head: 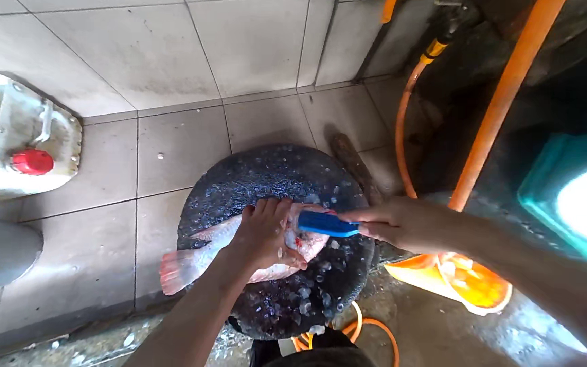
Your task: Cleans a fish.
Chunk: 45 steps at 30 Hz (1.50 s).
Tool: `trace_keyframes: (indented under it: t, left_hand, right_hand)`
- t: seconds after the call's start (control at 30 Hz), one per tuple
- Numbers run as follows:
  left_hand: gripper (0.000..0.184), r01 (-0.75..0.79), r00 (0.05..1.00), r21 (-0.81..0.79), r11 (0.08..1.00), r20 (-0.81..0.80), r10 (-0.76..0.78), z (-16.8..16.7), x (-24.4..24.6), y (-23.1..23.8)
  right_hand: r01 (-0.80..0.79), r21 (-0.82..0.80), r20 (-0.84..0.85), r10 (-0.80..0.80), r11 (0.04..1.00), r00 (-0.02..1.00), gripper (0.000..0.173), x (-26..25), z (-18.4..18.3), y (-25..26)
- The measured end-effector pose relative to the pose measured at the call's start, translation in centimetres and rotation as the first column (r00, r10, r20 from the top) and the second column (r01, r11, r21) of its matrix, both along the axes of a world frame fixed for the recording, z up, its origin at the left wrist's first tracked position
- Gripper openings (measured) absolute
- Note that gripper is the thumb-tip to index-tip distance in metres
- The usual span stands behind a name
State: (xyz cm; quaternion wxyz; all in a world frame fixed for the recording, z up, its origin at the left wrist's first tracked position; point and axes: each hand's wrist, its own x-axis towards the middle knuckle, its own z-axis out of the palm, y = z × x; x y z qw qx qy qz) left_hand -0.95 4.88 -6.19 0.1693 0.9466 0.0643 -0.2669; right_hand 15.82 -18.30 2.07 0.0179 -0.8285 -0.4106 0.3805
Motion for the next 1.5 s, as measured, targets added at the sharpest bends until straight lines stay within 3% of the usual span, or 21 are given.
trace_keyframes:
  t: [0.1, 0.23, 0.3, 0.4, 0.5, 0.57, 0.63, 0.7, 0.73, 0.8, 0.83, 0.97, 1.03, 1.13, 1.17, 1.23, 1.33, 1.43, 1.5]
  left_hand:
    - [0.125, 0.02, 1.0, 0.006, 1.0, -0.011, -0.02, 0.3, -0.1, -0.3]
    - [0.123, 0.017, 1.0, -0.012, 1.0, 0.018, -0.016, 0.2, -0.2, 0.1]
    - [0.123, 0.022, 0.999, -0.015, 1.0, 0.024, -0.022, 0.2, -0.3, -0.3]
    - [0.126, -0.004, 1.0, -0.005, 1.0, -0.011, 0.004, 0.5, -0.1, 0.2]
    - [0.128, -0.012, 1.0, -0.005, 1.0, 0.0, 0.012, 0.4, -0.1, -0.1]
    - [0.127, -0.04, 0.999, -0.003, 0.999, 0.021, 0.04, 0.5, -0.2, 0.3]
    - [0.126, -0.044, 0.997, -0.017, 0.999, 0.064, 0.045, 0.0, -1.0, -0.1]
    - [0.128, -0.025, 0.996, -0.03, 0.999, 0.083, 0.027, -0.3, -1.2, -0.2]
    - [0.129, -0.013, 0.998, -0.04, 0.999, 0.065, 0.015, -0.2, -1.3, -0.2]
    - [0.129, -0.022, 1.0, -0.046, 0.999, -0.014, 0.021, 0.5, -0.9, 0.1]
    - [0.13, -0.031, 0.999, -0.049, 0.998, -0.045, 0.029, 0.6, -0.8, -0.1]
    - [0.135, -0.064, 0.997, -0.015, 0.998, -0.038, 0.064, 0.4, -0.8, -0.3]
    - [0.135, -0.065, 0.996, -0.016, 0.998, -0.066, 0.063, 0.9, -0.3, 0.0]
    - [0.132, -0.029, 0.997, -0.002, 1.0, -0.069, 0.029, 1.1, -0.3, -0.3]
    - [0.132, -0.023, 0.998, 0.009, 1.0, -0.062, 0.023, 1.0, -0.1, -0.3]
    - [0.132, -0.018, 0.998, 0.014, 1.0, -0.065, 0.019, 1.1, -0.2, -0.6]
    - [0.127, 0.025, 0.998, 0.015, 1.0, -0.059, -0.024, 1.8, 0.5, -0.1]
    - [0.128, 0.036, 0.992, 0.011, 0.999, -0.12, -0.034, 1.9, 1.4, -0.7]
    - [0.129, 0.036, 0.993, 0.029, 0.999, -0.111, -0.032, 1.7, 1.6, -0.9]
  right_hand:
    - [-0.005, -0.053, 0.135, 0.012, 0.999, 0.991, 0.04, 1.0, 0.0, 0.2]
    - [0.021, -0.038, 0.063, -0.019, 0.999, 0.998, 0.042, 0.1, -0.2, 0.2]
    - [0.036, -0.077, 0.151, -0.024, 0.996, 0.988, 0.043, 0.3, -0.4, -0.1]
    - [0.048, -0.069, 0.107, -0.041, 0.996, 0.993, 0.043, -1.0, 0.4, 0.6]
    - [0.07, -0.135, 0.239, -0.036, 0.988, 0.97, 0.044, -0.5, -0.2, 0.7]
    - [0.101, -0.066, 0.219, -0.085, 0.993, 0.972, 0.043, -2.8, 0.5, 1.8]
    - [0.168, 0.039, 0.192, -0.172, 0.985, 0.966, 0.048, -9.6, -1.0, 0.3]
    - [0.232, 0.098, 0.278, -0.25, 0.968, 0.927, 0.057, -16.7, -2.5, -2.4]
    - [0.223, 0.233, 0.359, -0.297, 0.947, 0.885, 0.052, -18.5, -3.1, -3.6]
    - [0.149, 0.452, 0.455, -0.372, 0.879, 0.809, 0.043, -18.1, -2.9, -3.4]
    - [0.149, 0.483, 0.46, -0.394, 0.863, 0.796, 0.042, -17.4, -2.6, -2.9]
    - [0.304, 0.266, 0.339, -0.384, 0.915, 0.859, 0.055, -20.1, -5.0, -4.0]
    - [0.34, 0.309, 0.304, -0.431, 0.888, 0.85, 0.049, -21.7, -4.4, -6.2]
    - [0.264, 0.526, 0.365, -0.494, 0.809, 0.789, 0.042, -19.0, -3.5, -4.6]
    - [0.265, 0.515, 0.364, -0.488, 0.815, 0.794, 0.043, -17.9, -3.6, -3.1]
    - [0.314, 0.314, 0.335, -0.415, 0.896, 0.846, 0.054, -18.8, -4.8, -2.3]
    - [0.235, 0.412, 0.421, -0.413, 0.88, 0.808, 0.048, -21.7, -5.6, -5.1]
    - [0.167, 0.531, 0.481, -0.457, 0.831, 0.748, 0.043, -19.1, -4.6, -4.2]
    - [0.193, 0.484, 0.47, -0.44, 0.853, 0.765, 0.048, -18.7, -6.2, -3.3]
